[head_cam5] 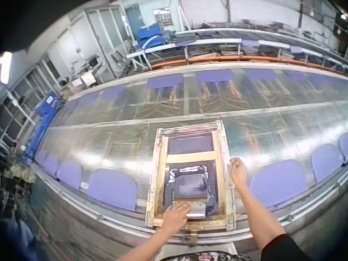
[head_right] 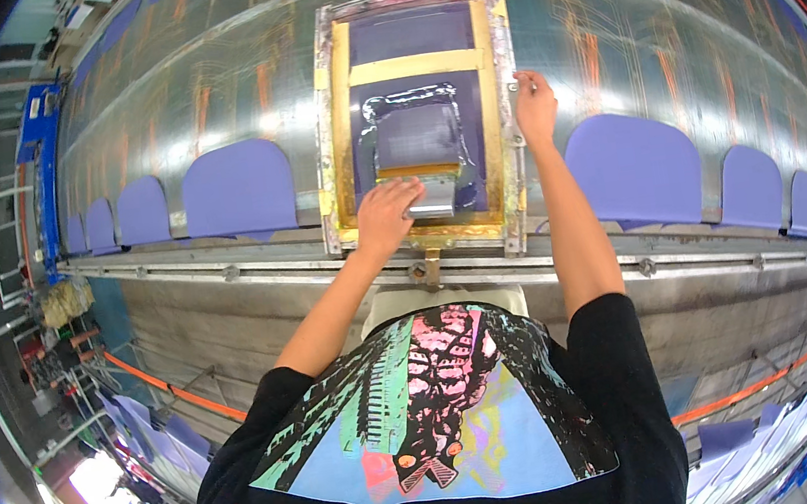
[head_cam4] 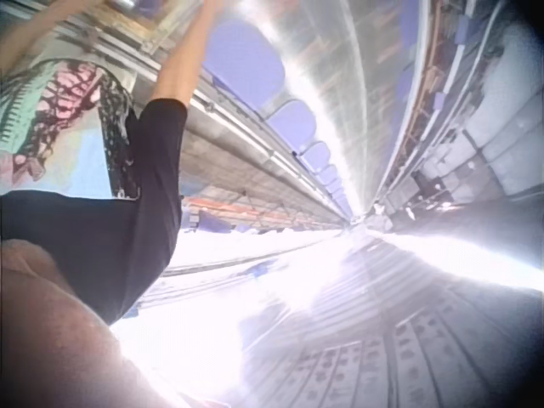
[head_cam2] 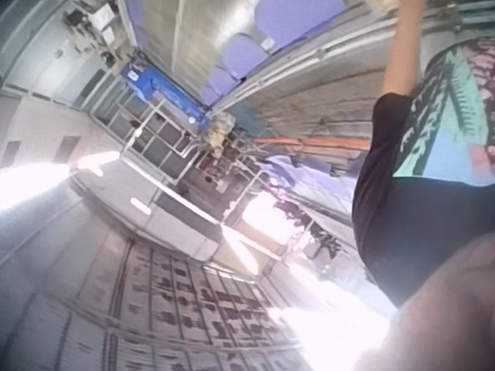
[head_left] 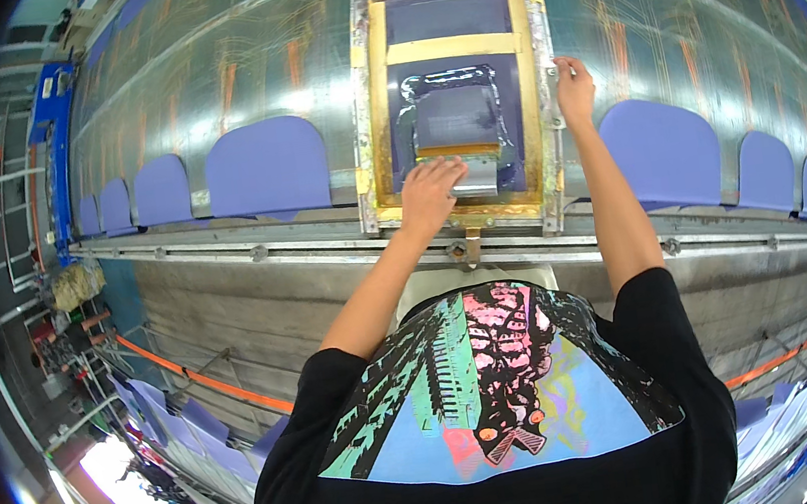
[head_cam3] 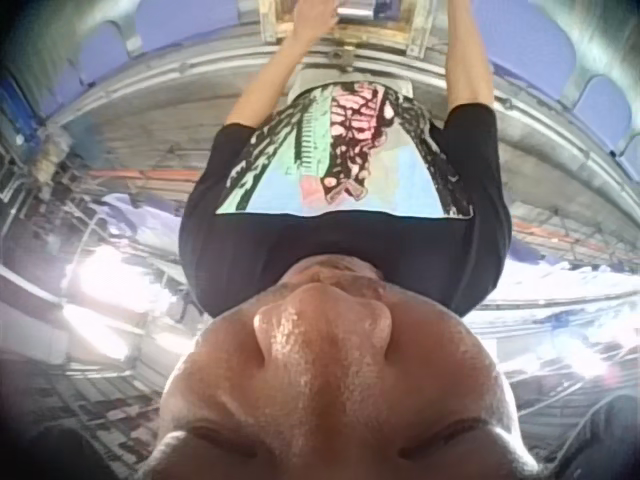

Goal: The person uses a squeegee to spread purple ink across a screen-printing frame mounted on a rail. They repeatedly pull the squeegee across the mesh, then lift and reposition the frame to continue the process. The person briefly walks to a workbench and returns to resume printing.

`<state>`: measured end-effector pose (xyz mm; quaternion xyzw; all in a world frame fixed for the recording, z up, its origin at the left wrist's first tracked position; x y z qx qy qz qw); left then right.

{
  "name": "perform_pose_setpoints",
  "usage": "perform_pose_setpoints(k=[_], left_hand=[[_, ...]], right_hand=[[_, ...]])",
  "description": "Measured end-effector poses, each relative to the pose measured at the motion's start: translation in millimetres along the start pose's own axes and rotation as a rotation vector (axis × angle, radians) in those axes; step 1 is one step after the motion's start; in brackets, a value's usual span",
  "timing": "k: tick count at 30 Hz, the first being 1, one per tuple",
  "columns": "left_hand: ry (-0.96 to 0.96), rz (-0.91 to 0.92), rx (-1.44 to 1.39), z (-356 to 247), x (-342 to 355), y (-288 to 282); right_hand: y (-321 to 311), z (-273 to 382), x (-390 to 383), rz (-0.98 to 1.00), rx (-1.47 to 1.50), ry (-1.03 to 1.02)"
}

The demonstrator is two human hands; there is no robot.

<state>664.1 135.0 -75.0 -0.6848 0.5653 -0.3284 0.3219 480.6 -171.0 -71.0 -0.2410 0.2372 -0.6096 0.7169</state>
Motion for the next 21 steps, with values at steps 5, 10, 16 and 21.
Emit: perform_pose_setpoints(k=[5, 10, 16, 21], left_hand=[[-0.005, 0.084, -0.086, 38.0, -27.7, -20.0], [-0.091, 0.089, -0.086, 82.5, -54.6, -52.2], [-0.120, 0.054, 0.033, 126.9, -71.0, -86.2], [-0.124, 0.028, 0.074, 162.1, -103.1, -88.6]], right_hand=[[27.8, 39.0, -33.5, -0.038, -0.016, 0.041], [96.4, 55.9, -65.2, 0.001, 0.074, -0.004], [148.1, 91.0, -83.4, 0.023, 0.209, -0.044], [185.0, 91.1, -95.0, 0.057, 0.100, 0.009]])
Point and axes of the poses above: each hand's wrist, its own x-axis towards the middle knuckle, its own y-axis out of the palm, z = x × y, the point moved 6 cm from there along x, towards the middle knuckle, and after that the axes turned 7 degrees about z, right-handed, at the moved point
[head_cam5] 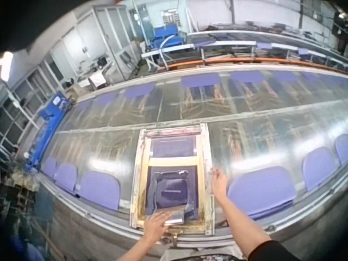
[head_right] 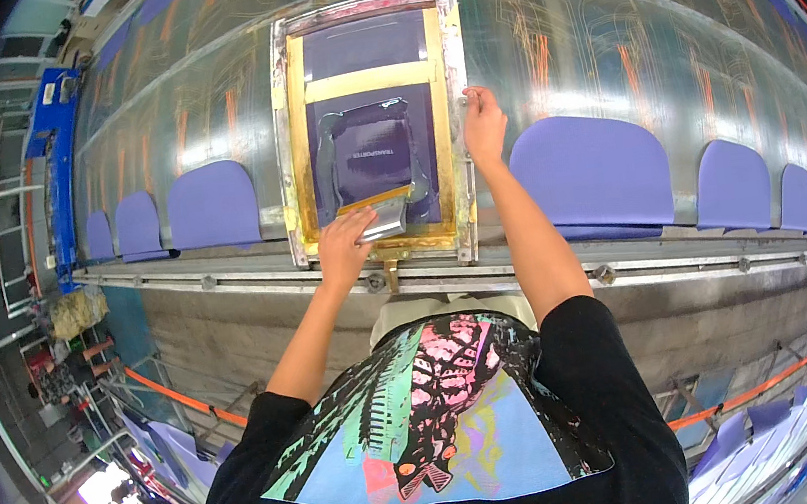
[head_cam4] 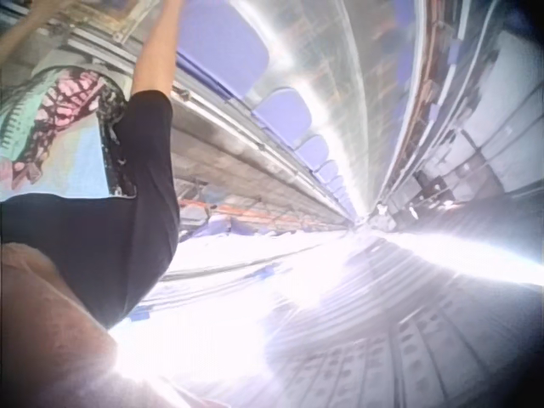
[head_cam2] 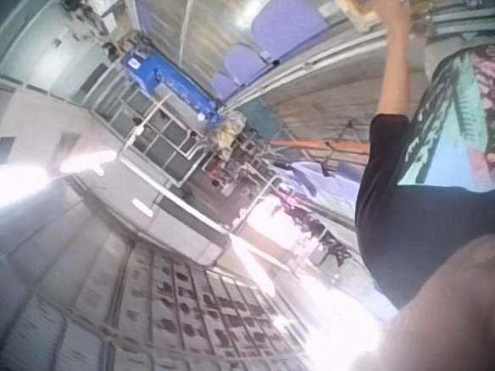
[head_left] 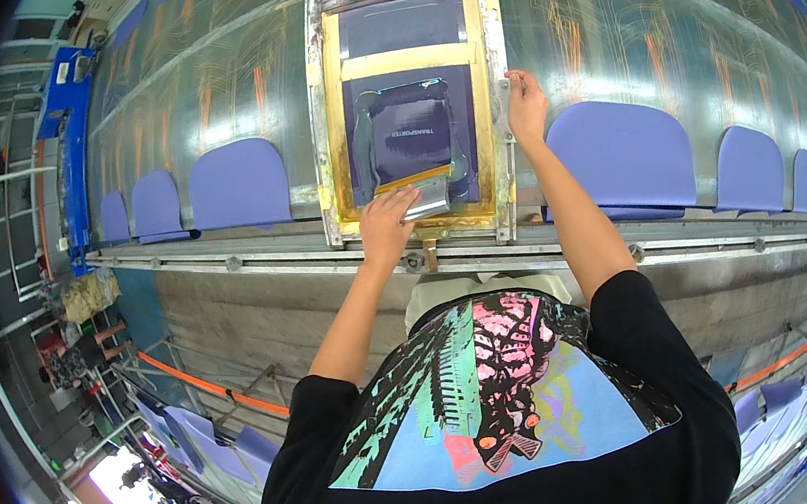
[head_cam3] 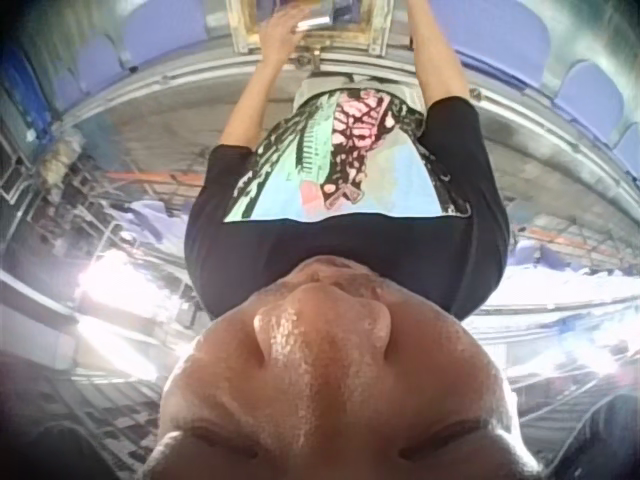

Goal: The person uses a squeegee to spread purple ink across a screen-printing frame mounted on a rail. They repeatedly pull the squeegee across the mesh, then lift and reposition the frame to continue the process. The person briefly walks to a workbench and returns to resume printing.

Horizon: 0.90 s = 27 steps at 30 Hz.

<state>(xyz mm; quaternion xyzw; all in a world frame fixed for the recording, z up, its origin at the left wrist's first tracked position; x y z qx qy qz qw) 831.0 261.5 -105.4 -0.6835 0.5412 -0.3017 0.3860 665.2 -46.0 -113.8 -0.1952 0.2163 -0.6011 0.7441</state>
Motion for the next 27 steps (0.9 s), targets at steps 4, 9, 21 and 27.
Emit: perform_pose_setpoints(k=[4, 9, 21, 27], left_hand=[[0.052, 0.069, 0.029, -1.4, -29.1, 6.2], [0.079, 0.101, 0.076, -3.4, -29.3, 14.7], [0.065, -0.090, 0.019, 35.6, 139.4, -33.2], [0.126, -0.083, -0.026, 2.0, 71.7, -2.7]], right_hand=[[-0.2, -18.0, 0.6, -0.039, -0.030, -0.038], [-6.0, -26.4, -6.9, -0.054, -0.023, 0.031], [10.2, -23.6, -22.3, -0.014, -0.038, 0.001], [-6.3, -32.1, -0.5, -0.004, -0.021, 0.009]])
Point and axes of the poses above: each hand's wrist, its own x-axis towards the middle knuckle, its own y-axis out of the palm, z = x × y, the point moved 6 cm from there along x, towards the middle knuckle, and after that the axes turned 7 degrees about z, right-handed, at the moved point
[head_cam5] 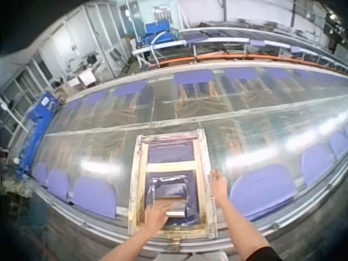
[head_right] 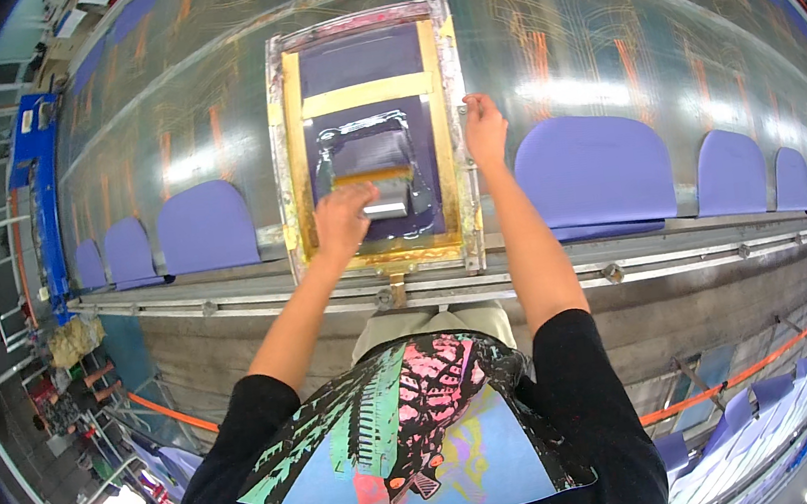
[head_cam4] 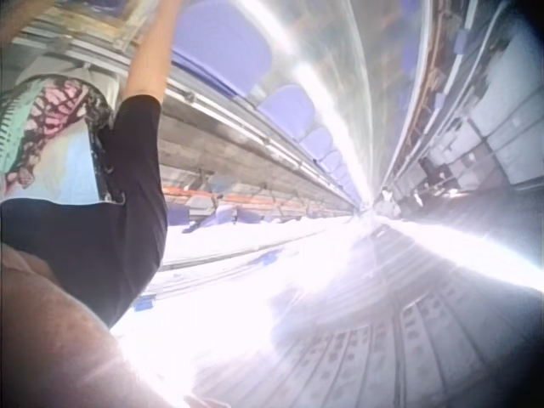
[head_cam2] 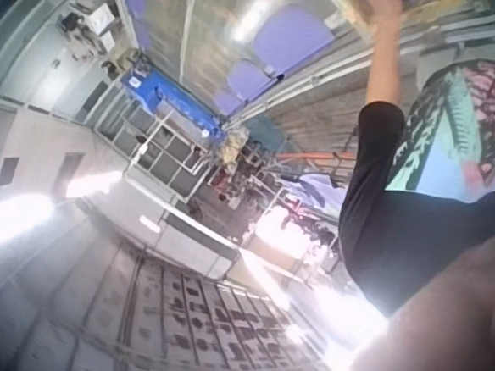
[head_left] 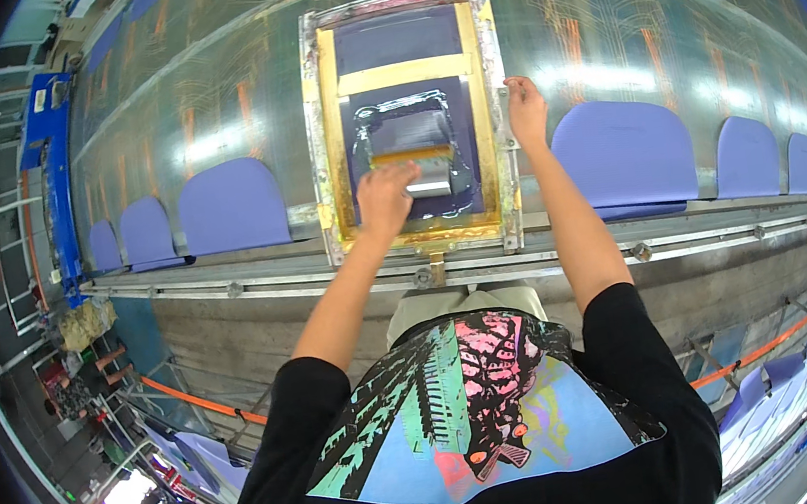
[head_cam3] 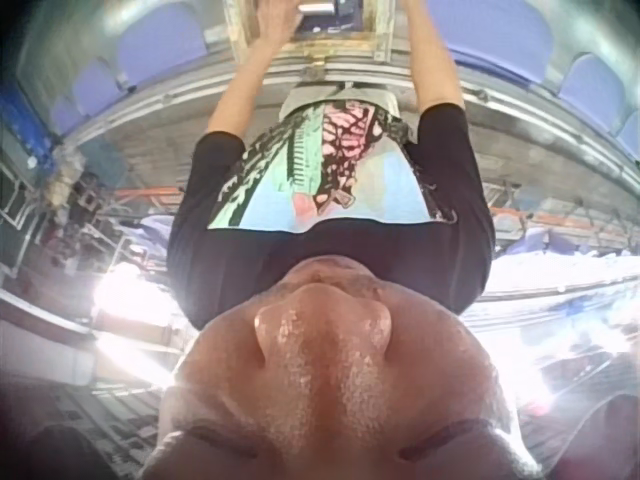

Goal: The person uses a squeegee to spread purple ink across a screen-printing frame mounted on a rail. They repeatedly pull the squeegee across the mesh, then lift and reposition the frame to continue the process. The person briefly walks to a workbench and returns to resume printing.

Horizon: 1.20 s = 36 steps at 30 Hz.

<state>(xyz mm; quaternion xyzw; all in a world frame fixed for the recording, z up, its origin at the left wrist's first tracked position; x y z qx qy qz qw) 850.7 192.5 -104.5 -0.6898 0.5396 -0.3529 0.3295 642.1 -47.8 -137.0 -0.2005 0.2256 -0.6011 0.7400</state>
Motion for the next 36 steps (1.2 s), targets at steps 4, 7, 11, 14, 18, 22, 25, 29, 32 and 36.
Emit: perform_pose_setpoints(k=[4, 7, 11, 14, 18, 22, 25, 29, 32, 36], left_hand=[[0.013, 0.089, 0.019, -24.0, -21.5, 22.0], [0.008, 0.106, -0.007, -29.9, -32.7, 25.2], [-0.008, 0.130, -0.065, -47.2, -37.8, 15.1], [-0.034, 0.156, -0.067, -46.1, -46.4, 1.9], [-0.129, 0.186, -0.029, -8.3, -76.1, -31.9], [-0.116, 0.140, -0.065, 86.5, -93.9, -49.1], [-0.111, 0.099, -0.022, 114.1, -107.6, -50.5], [-0.171, 0.104, -0.010, 113.2, -127.9, -50.5], [-0.066, 0.130, 0.014, 109.8, -135.3, -60.6], [0.008, 0.225, 0.068, 104.6, -145.7, -45.3]], right_hand=[[-10.6, -44.0, 44.7, 0.132, 0.029, 0.131], [-26.8, -11.7, 44.4, -0.059, -0.013, -0.042], [-57.1, 28.1, 28.3, -0.117, -0.024, -0.072], [-43.8, 24.5, 19.8, -0.104, 0.052, -0.151], [27.5, 37.2, -11.5, 0.017, 0.208, -0.070], [108.4, 62.2, -32.6, -0.002, 0.115, -0.009], [128.2, 77.5, -39.8, 0.026, 0.085, 0.016], [130.7, 70.2, -38.8, 0.011, 0.060, -0.024], [126.2, 65.7, -26.7, -0.048, 0.047, -0.053], [120.6, 54.1, -31.7, -0.039, -0.028, 0.062]])
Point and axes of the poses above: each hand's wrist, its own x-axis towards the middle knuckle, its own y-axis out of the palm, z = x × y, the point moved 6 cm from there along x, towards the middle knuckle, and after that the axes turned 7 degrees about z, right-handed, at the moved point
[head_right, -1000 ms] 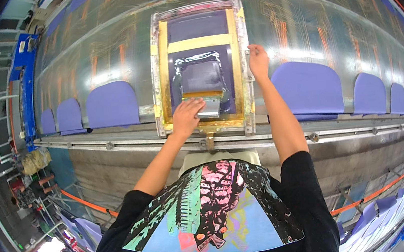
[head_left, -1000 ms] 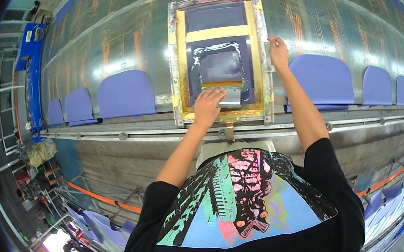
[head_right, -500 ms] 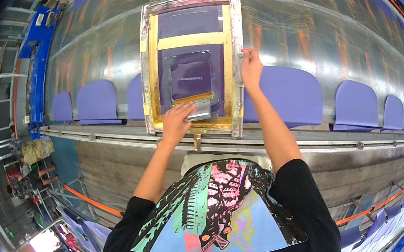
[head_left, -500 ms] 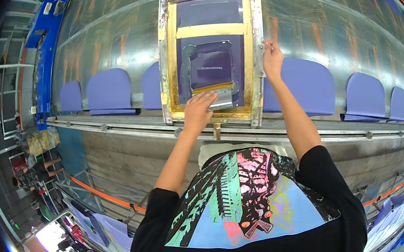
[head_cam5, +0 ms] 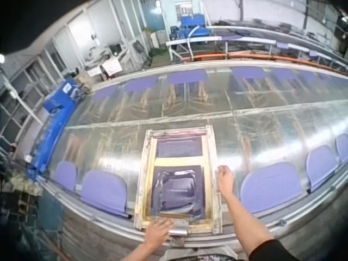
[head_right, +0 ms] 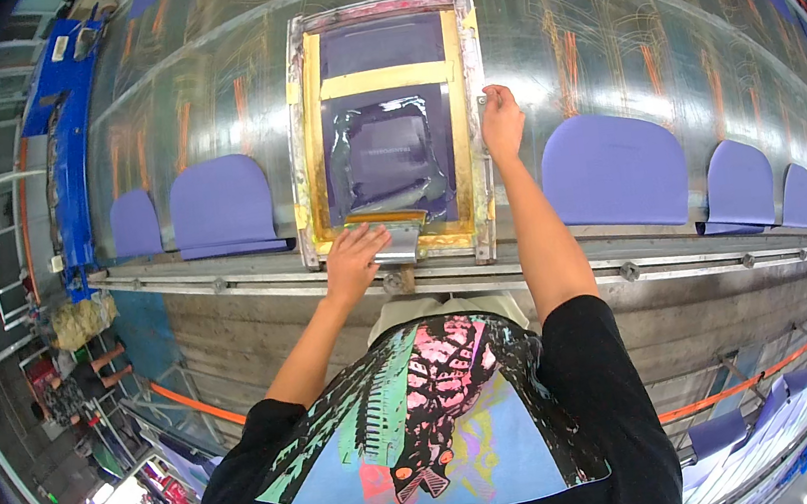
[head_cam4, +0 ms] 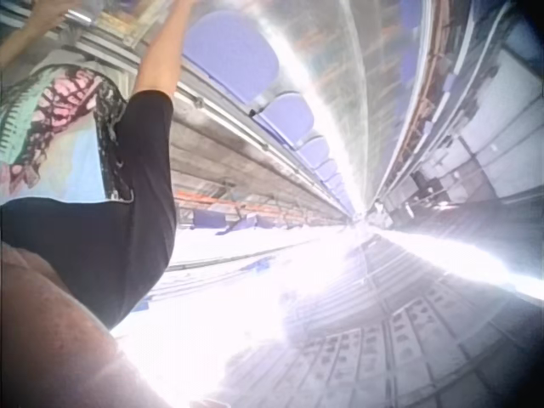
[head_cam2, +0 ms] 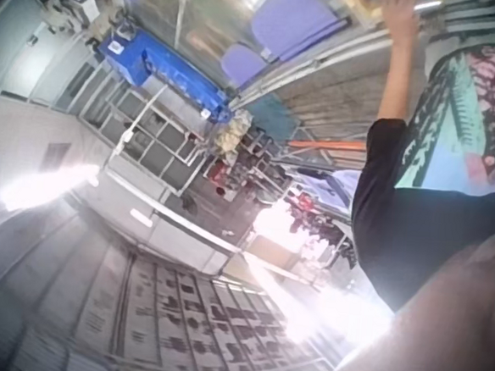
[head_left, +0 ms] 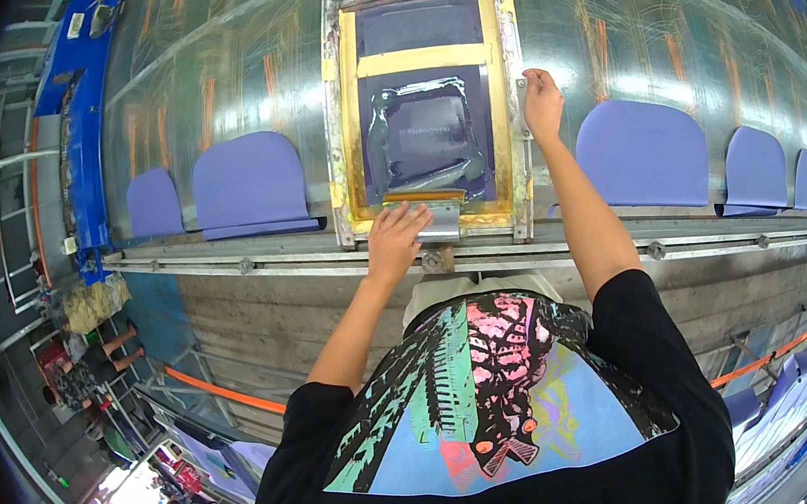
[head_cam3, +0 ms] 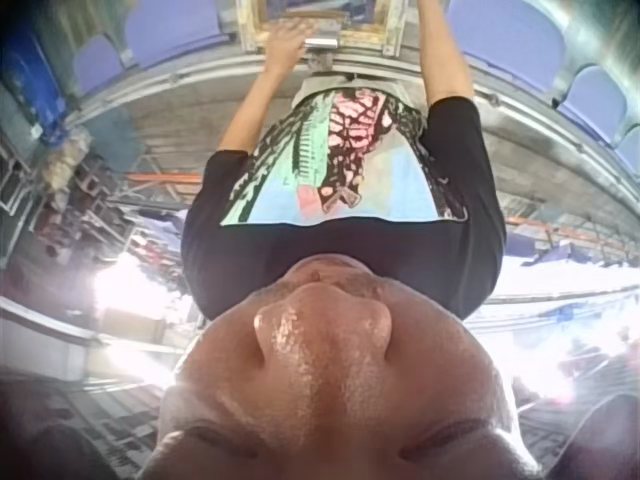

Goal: The person uses a squeegee to spread purple ink across a screen-printing frame mounted on a rail. They repeatedly pull the squeegee across the mesh, then lift and reposition the frame to continue the process. The person briefly walks to a workbench and returns to resume printing.

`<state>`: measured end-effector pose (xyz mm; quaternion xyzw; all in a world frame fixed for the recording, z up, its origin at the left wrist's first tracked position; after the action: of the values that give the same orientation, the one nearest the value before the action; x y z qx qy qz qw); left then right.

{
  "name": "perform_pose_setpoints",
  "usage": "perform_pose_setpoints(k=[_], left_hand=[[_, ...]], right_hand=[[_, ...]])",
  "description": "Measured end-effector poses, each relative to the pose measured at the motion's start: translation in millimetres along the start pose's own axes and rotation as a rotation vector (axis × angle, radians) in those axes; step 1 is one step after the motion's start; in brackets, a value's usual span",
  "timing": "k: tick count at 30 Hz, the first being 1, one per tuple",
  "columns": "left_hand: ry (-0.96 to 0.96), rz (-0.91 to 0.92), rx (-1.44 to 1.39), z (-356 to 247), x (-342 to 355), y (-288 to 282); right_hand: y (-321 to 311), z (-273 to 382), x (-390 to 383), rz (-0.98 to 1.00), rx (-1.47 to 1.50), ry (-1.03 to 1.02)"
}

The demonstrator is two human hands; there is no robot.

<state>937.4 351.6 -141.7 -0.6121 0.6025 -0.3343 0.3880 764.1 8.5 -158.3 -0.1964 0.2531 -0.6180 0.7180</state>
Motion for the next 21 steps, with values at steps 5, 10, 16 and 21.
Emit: perform_pose_setpoints(k=[5, 10, 16, 21], left_hand=[[-0.002, -0.058, -0.044, 21.5, 80.3, -24.9], [-0.233, 0.053, -0.200, 59.6, 181.2, -82.1], [-0.110, -0.143, -0.014, 42.0, 156.6, -59.8], [-0.040, -0.127, -0.032, 21.0, 109.8, -20.5]], right_hand=[[-5.5, -2.7, -3.3, 0.001, -0.018, -0.009], [1.5, -0.9, -2.3, 0.007, 0.011, -0.046], [12.9, 11.5, 1.8, 0.004, 0.038, -0.084], [5.1, -2.8, 20.3, -0.003, 0.030, -0.075]])
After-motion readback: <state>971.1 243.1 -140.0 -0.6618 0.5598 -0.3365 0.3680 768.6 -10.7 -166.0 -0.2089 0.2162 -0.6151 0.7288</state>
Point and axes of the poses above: each hand's wrist, its own x-axis towards the middle knuckle, its own y-axis out of the palm, z = x × y, the point moved 6 cm from there along x, towards the middle knuckle, and after that the axes turned 7 degrees about z, right-handed, at the moved point
